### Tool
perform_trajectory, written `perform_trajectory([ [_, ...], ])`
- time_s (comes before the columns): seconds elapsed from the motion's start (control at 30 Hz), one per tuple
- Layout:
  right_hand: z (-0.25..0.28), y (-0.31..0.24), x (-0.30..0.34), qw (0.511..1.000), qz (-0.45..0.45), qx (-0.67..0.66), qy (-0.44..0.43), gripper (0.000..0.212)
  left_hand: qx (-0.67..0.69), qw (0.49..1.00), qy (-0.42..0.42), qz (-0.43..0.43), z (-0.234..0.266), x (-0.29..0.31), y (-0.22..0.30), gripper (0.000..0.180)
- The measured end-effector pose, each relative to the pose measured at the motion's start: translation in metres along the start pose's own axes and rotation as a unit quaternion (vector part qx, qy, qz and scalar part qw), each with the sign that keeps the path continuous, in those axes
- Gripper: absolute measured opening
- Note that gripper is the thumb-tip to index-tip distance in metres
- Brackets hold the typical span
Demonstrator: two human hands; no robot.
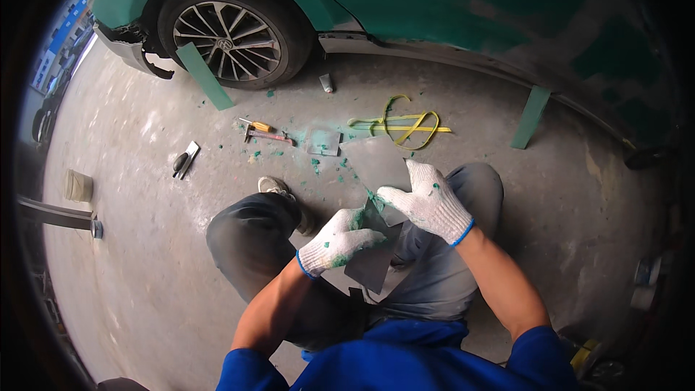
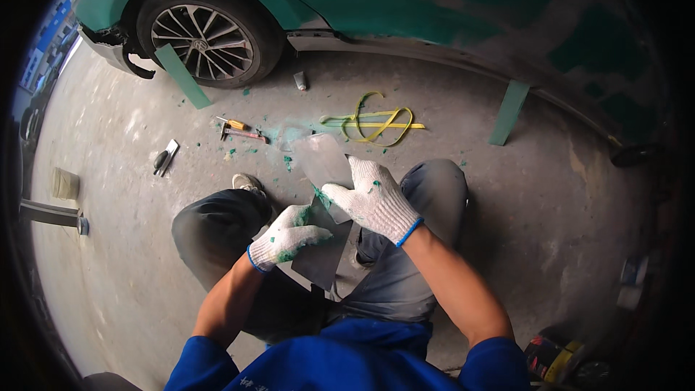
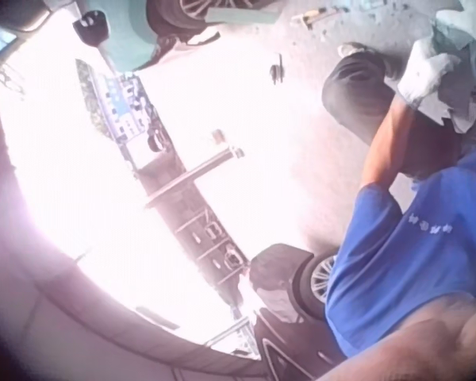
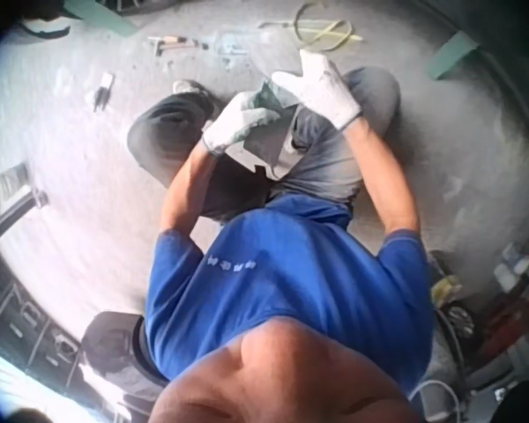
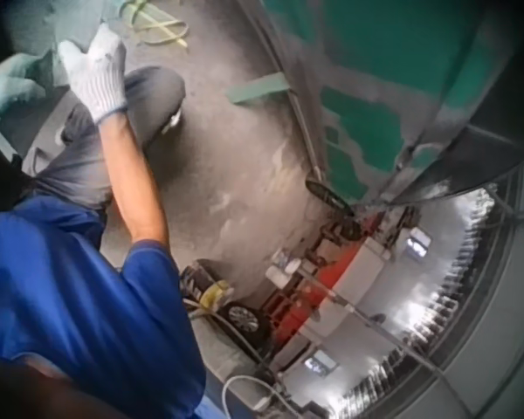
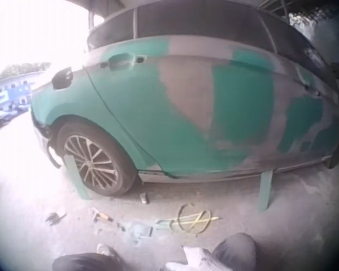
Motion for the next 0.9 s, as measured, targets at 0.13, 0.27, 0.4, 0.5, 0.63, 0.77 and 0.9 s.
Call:
perform_trajectory([
  [0.13,-0.001,0.023,0.004,0.992,0.093,0.086,-0.011,0.048,0.127,0.987,0.008,0.095,-0.010,-0.008,-0.018,0.036],
  [0.27,0.029,0.044,-0.002,0.950,-0.095,-0.277,0.112,0.045,0.365,0.931,-0.002,-0.014,0.002,0.000,-0.018,0.086],
  [0.4,0.023,0.027,0.007,0.979,-0.057,-0.071,0.182,0.040,0.220,0.967,0.099,0.077,0.003,0.002,-0.028,0.053],
  [0.5,0.023,0.060,-0.015,0.938,-0.031,-0.311,0.152,0.040,0.120,0.989,0.056,0.061,-0.007,0.007,-0.011,0.048],
  [0.63,0.006,0.039,-0.005,0.979,-0.107,-0.135,0.109,0.037,0.139,0.986,0.077,0.053,-0.003,0.004,-0.026,0.053],
  [0.77,-0.024,-0.026,0.006,0.997,0.054,-0.058,-0.016,0.041,0.275,0.954,-0.039,0.116,-0.015,0.007,-0.044,0.055],
  [0.9,0.011,0.008,-0.024,0.937,-0.082,-0.334,0.058,0.033,0.361,0.931,0.022,0.056,-0.003,0.011,-0.016,0.064],
])
Point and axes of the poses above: each hand's wrist, its own x-axis away from the middle knuckle, its own z-axis out of the back of the hand, y = z × x, the point moved 8 cm from there along -x, towards the middle knuckle, and after that the axes turned 11 degrees about -x, right-handed, at the moved point
